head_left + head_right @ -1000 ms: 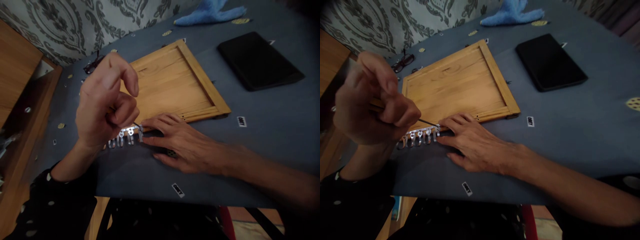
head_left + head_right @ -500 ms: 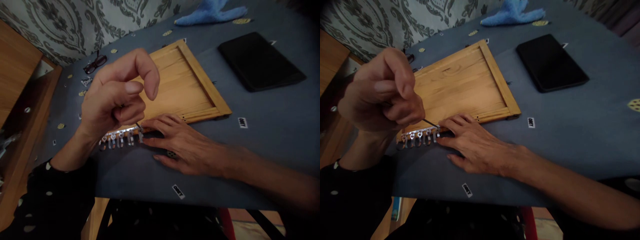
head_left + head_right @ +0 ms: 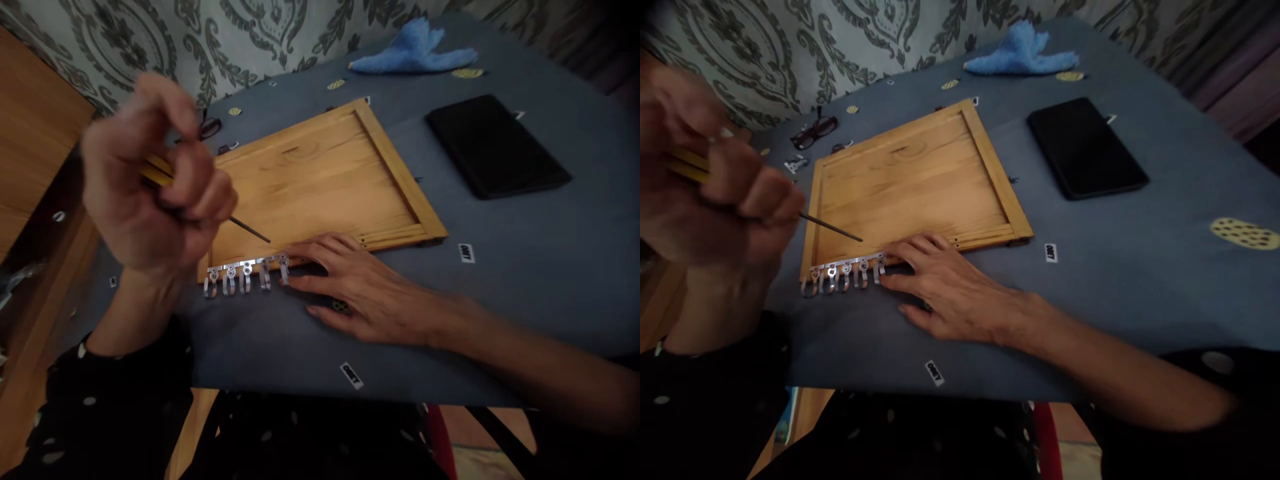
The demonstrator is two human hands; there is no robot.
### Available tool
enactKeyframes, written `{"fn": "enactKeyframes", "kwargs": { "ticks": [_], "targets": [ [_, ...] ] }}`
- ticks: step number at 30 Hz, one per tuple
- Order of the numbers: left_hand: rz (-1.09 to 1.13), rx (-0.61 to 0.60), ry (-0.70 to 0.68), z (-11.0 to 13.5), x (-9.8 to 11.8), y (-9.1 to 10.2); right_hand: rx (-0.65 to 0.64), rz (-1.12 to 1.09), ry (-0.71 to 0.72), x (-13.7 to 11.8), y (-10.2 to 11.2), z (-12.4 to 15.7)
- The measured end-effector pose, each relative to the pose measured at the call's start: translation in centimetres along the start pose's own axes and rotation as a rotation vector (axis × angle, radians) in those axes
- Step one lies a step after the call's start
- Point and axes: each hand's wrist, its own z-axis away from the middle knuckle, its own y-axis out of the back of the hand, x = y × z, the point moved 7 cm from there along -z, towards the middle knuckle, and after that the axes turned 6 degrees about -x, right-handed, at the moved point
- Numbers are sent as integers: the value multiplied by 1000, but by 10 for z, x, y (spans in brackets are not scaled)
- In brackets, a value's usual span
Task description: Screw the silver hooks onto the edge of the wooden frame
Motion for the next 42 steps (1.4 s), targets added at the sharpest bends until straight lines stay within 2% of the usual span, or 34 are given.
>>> {"fn": "enactKeyframes", "kwargs": {
  "ticks": [2, 4, 7, 12, 16, 22, 25, 27, 29, 32, 34, 36, 38, 42],
  "targets": [
    [-58, 202, -51, 6, 9, 21, 13, 8, 3, 0, 0, 1],
    [-74, 326, -89, 14, 14, 38, 28, 14, 3, 0, 1, 1],
    [-46, 395, -112, 28, 13, 59, 43, 21, 9, 0, 1, 2],
    [-122, 489, -98, 51, 13, 92, 113, 33, 39, -1, 2, 3],
    [-57, 518, -189, 57, 9, 100, 176, 47, 32, -2, 5, 6],
    [-144, 413, -114, 41, -20, 99, 245, 118, 35, -6, 12, 5],
    [-263, 370, -158, 41, -22, 101, 261, 146, 30, -7, 15, 4],
    [-382, 297, -179, 47, -18, 95, 261, 161, 23, -7, 15, 4],
    [-526, 158, -184, 57, -14, 79, 262, 197, 28, -6, 14, 5],
    [-715, -161, -193, 69, -13, 46, 259, 227, 26, -3, 11, 8],
    [-802, -323, -203, 72, -17, 35, 252, 228, 28, 0, 9, 9],
    [-871, -411, -206, 67, -25, 37, 235, 228, 21, 1, 7, 9],
    [-932, -435, -195, 58, -35, 49, 216, 234, 12, 1, 7, 9],
    [-1039, -304, -147, 35, -50, 82, 196, 255, 16, -2, 8, 8]
  ]
}}
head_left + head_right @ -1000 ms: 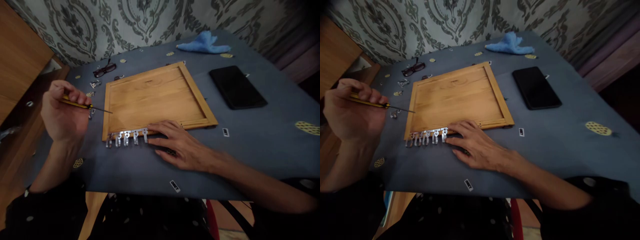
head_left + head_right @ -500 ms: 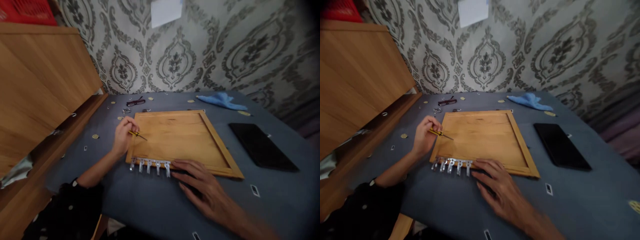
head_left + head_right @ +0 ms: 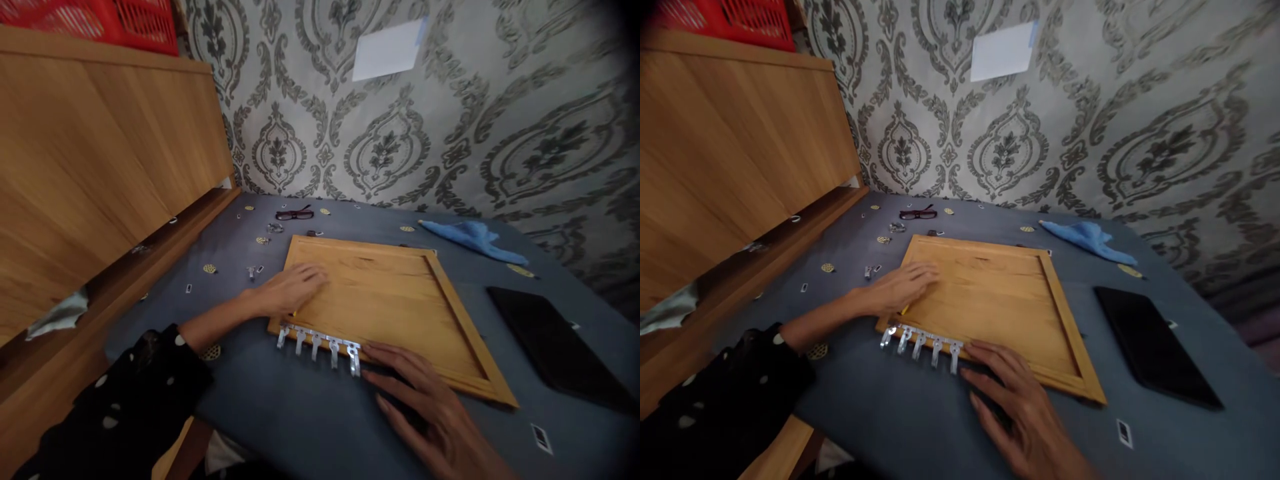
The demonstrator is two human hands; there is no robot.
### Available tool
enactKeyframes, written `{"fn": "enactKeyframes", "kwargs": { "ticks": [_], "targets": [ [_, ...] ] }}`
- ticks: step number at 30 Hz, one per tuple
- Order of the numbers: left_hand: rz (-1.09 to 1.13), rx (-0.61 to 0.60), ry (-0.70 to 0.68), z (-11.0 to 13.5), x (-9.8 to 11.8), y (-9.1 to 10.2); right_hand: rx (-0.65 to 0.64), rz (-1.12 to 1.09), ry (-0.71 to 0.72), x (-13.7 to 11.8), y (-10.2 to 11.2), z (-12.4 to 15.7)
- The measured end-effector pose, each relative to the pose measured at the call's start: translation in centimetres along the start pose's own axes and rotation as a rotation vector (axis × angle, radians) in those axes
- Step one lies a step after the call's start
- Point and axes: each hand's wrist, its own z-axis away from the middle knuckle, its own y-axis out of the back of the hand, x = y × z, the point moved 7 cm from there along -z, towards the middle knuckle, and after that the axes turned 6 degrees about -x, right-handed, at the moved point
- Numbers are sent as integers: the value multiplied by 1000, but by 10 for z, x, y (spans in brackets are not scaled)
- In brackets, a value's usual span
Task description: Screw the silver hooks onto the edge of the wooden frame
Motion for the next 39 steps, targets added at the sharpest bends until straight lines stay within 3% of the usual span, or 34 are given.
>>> {"fn": "enactKeyframes", "kwargs": {
  "ticks": [5, 9, 12, 15, 19, 24, 30, 39],
  "targets": [
    [-131, 99, 252, 10, -34, 27, -10, 6, 4, 0, -3, 0],
    [-246, 191, 555, 46, -73, 69, -28, -24, -15, 2, -4, 1],
    [-250, 155, 735, 78, -97, 85, -33, -55, -37, 3, -3, 1],
    [-181, 54, 825, 102, -108, 82, -31, -67, -54, 3, -2, -1],
    [-14, -42, 893, 119, -117, 66, 7, -82, -63, 3, 2, -7],
    [214, -70, 950, 131, -130, 57, -17, -87, -96, 3, 12, -18],
    [422, -13, 931, 139, -140, 55, 28, -119, -147, 10, 23, -37],
    [600, 106, 791, 129, -135, 51, 87, -191, -123, 11, 2, -64]
  ]
}}
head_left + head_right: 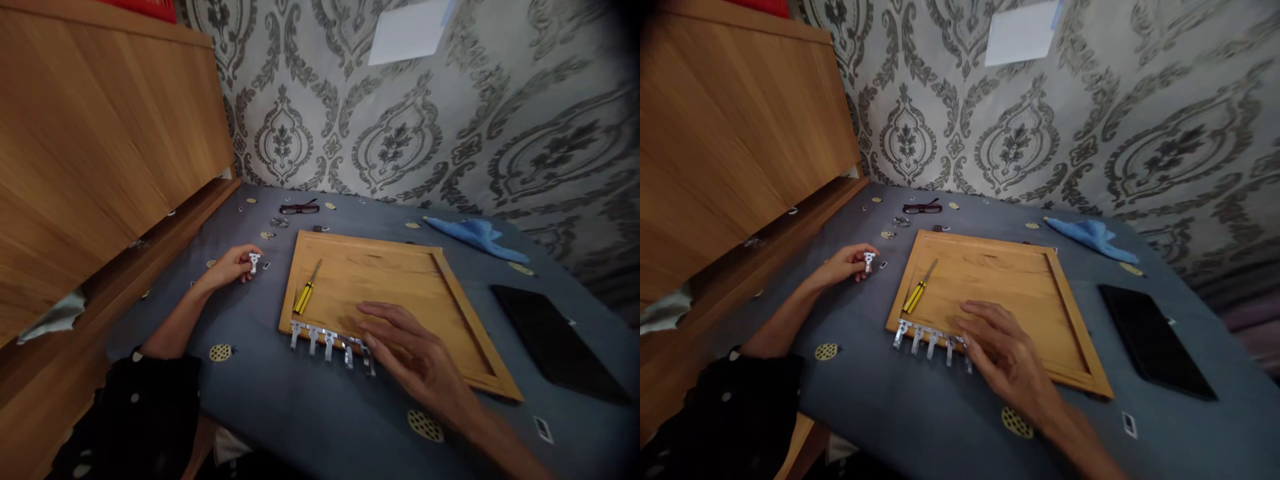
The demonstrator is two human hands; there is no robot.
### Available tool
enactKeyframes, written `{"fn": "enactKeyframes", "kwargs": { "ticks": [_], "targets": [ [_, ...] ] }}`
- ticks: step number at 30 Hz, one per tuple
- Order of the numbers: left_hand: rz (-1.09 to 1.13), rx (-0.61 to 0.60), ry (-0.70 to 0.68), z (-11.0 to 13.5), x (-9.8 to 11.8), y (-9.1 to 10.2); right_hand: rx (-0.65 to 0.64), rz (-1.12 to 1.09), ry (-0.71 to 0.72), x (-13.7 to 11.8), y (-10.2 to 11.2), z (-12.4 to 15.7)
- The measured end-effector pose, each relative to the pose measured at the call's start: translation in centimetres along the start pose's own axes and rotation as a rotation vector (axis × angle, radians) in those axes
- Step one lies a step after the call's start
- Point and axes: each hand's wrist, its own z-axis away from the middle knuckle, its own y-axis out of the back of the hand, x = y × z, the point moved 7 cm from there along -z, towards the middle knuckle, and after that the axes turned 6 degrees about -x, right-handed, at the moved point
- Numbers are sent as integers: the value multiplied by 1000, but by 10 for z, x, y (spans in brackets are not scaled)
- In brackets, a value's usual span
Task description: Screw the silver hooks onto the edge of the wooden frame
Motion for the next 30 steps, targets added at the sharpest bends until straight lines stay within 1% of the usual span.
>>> {"fn": "enactKeyframes", "kwargs": {
  "ticks": [4, 8, 12, 16, 18, 20, 22, 23, 24, 25, 26, 28, 29, 30],
  "targets": [
    [88, 16, -71, 1, 15, -15, 30, -13, 25, 1, -3, -11],
    [184, 45, -123, 3, 30, -36, 7, -64, -20, 1, -11, -22],
    [236, -11, -162, 3, 49, -71, -22, -166, -53, -9, -25, -37],
    [212, -90, -199, 4, 70, -110, -33, -329, -149, -15, -38, -57],
    [172, -93, -223, 6, 79, -122, -2, -378, -178, -15, -39, -66],
    [113, -109, -240, 5, 87, -126, 38, -400, -204, -11, -37, -72],
    [33, -163, -244, -2, 92, -120, 53, -415, -225, -5, -35, -75],
    [-15, -190, -241, -8, 92, -112, 52, -430, -240, -1, -33, -75],
    [-71, -204, -234, -18, 92, -99, 45, -450, -261, 4, -33, -74],
    [-132, -179, -220, -29, 90, -82, 38, -475, -289, 10, -32, -73],
    [-197, -119, -201, -43, 88, -60, 29, -500, -318, 17, -32, -72],
    [-339, 83, -153, -70, 80, -13, 17, -536, -365, 31, -33, -71],
    [-407, 182, -125, -81, 76, 8, 11, -546, -379, 38, -35, -71],
    [-471, 258, -97, -92, 70, 24, 9, -554, -391, 45, -37, -71]
  ]
}}
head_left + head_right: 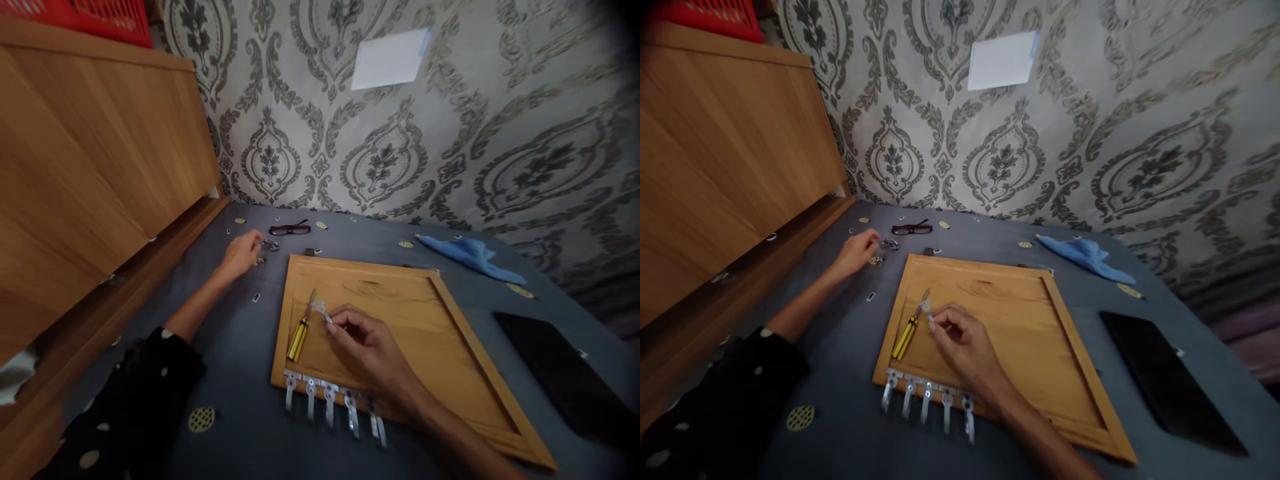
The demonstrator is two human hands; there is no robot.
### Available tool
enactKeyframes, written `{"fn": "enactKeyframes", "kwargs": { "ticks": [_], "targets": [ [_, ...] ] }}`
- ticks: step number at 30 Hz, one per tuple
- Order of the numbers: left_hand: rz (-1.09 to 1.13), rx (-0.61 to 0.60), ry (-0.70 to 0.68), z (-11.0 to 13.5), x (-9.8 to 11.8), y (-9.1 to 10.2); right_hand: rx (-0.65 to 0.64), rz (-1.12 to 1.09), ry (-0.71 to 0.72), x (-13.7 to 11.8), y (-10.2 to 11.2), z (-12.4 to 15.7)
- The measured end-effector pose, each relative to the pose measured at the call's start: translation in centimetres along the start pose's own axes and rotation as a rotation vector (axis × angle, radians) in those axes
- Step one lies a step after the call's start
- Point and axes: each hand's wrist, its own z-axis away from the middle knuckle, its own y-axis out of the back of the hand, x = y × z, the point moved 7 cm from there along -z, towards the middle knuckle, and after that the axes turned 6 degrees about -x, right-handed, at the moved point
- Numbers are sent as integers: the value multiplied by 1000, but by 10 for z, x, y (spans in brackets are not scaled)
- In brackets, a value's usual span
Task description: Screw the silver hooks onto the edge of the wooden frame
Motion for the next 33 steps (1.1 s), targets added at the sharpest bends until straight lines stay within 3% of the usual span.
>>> {"fn": "enactKeyframes", "kwargs": {
  "ticks": [4, 8, 19, 23, 29, 33],
  "targets": [
    [-214, 90, 50, -28, -28, 5, 26, -34, -50, 27, 5, -18],
    [-316, 83, -3, -33, -33, -3, 39, -31, -43, 39, 5, -30],
    [-304, 56, -280, 2, -21, 2, -116, 54, 76, 25, -1, -28],
    [-290, 34, -253, 1, -27, 2, -120, 55, 98, 21, -1, -28],
    [-340, 34, -136, -20, -42, 1, -155, 65, 115, 15, -2, -27],
    [-416, 37, -132, -32, -36, 2, -170, 52, 114, 14, -4, -26]
  ]
}}
